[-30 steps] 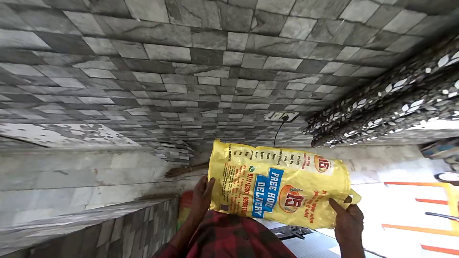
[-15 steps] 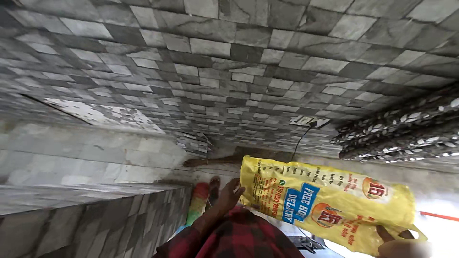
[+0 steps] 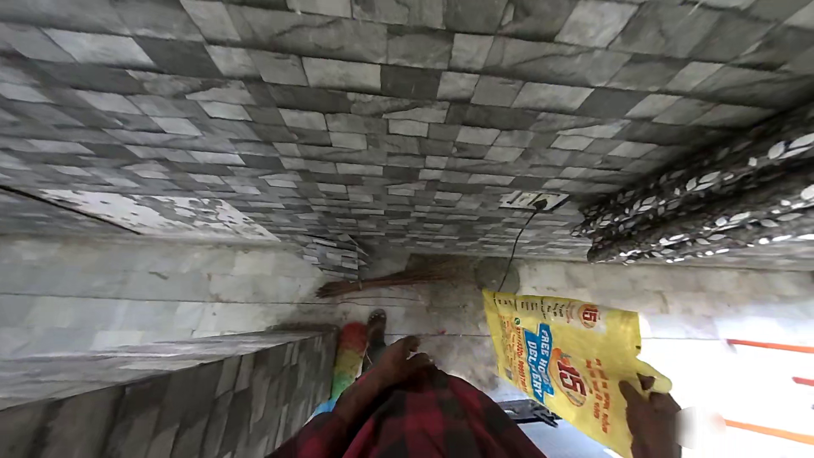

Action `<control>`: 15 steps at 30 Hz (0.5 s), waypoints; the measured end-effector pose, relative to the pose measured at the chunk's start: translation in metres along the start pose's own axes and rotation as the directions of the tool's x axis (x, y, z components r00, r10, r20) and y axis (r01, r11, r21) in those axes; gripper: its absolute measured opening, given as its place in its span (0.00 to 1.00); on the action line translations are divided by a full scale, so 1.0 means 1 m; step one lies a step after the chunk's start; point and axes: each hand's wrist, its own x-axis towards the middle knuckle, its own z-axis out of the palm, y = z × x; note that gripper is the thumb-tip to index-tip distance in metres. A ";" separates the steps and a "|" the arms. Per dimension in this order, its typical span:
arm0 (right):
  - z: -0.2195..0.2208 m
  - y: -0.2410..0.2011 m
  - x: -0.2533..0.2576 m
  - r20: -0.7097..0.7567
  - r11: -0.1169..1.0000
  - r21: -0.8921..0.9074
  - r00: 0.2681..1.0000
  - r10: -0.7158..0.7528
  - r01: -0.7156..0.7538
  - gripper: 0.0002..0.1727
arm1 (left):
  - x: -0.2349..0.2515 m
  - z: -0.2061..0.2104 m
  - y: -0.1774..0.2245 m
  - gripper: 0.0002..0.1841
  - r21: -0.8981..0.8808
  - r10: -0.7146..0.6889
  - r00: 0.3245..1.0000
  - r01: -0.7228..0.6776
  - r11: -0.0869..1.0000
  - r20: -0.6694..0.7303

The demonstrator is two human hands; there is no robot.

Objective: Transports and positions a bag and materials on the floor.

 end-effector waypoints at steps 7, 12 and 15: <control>0.010 0.017 -0.002 0.042 0.995 -0.050 0.995 0.092 -0.090 0.18 | -0.004 -0.004 -0.004 0.29 0.043 -0.032 0.999 0.032 0.999 -0.002; 0.013 0.028 -0.006 0.069 0.993 -0.063 0.992 0.106 -0.102 0.15 | -0.004 -0.003 -0.007 0.29 0.075 -0.044 0.999 0.044 0.996 0.002; 0.013 0.029 -0.009 0.077 0.989 -0.074 0.988 0.132 -0.126 0.14 | -0.004 -0.001 -0.008 0.29 0.082 -0.051 0.999 0.051 0.995 -0.002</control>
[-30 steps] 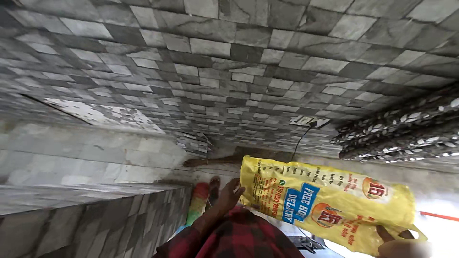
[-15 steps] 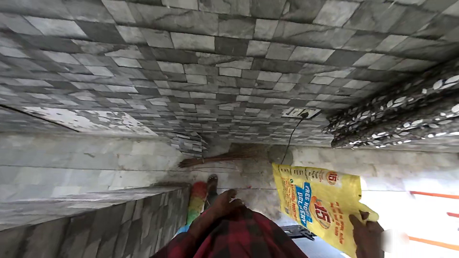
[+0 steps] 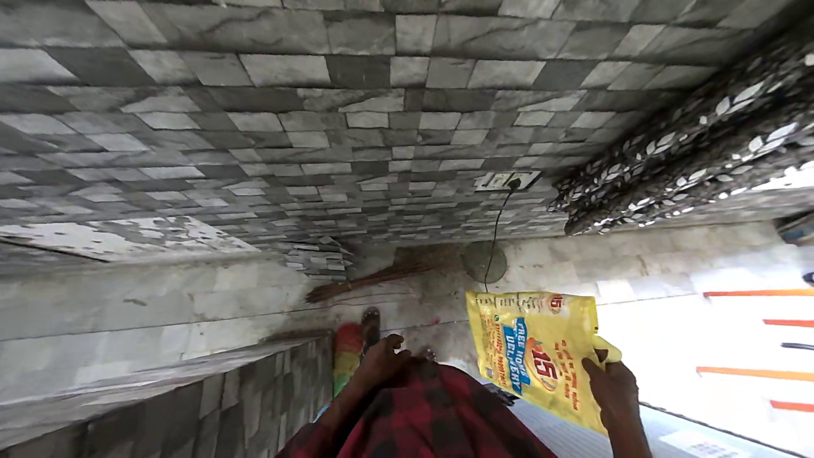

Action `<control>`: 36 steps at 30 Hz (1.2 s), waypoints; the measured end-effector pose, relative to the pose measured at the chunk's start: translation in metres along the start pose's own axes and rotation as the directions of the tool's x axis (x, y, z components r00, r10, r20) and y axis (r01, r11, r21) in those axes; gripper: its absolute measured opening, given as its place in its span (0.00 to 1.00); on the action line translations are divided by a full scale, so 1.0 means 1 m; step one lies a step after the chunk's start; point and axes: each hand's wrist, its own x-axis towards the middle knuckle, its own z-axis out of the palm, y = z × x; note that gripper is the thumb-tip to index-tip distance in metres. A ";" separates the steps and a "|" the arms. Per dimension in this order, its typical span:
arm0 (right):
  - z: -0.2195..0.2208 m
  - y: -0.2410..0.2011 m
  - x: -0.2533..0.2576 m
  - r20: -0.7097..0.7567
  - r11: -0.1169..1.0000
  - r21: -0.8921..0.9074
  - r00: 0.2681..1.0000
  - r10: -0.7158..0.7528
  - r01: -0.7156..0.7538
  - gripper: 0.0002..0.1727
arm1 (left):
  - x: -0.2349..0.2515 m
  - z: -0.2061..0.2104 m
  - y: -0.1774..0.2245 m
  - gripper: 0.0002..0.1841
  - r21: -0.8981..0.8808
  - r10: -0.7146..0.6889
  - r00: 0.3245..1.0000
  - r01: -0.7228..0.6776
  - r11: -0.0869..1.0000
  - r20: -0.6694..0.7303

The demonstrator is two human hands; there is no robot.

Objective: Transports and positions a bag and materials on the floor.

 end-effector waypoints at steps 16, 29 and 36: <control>0.009 -0.002 -0.005 0.050 0.999 -0.042 0.998 0.024 -0.022 0.14 | -0.022 -0.004 -0.032 0.28 -0.046 -0.106 0.993 0.104 0.993 -0.042; 0.014 0.010 -0.002 0.104 0.999 -0.049 0.995 -0.012 0.017 0.17 | -0.062 0.014 -0.172 0.25 -0.169 -0.478 0.866 0.454 0.875 -0.148; 0.020 0.012 0.001 0.177 0.995 -0.071 0.983 -0.051 0.064 0.23 | -0.067 0.026 -0.168 0.23 -0.216 -0.449 0.883 0.416 0.883 -0.136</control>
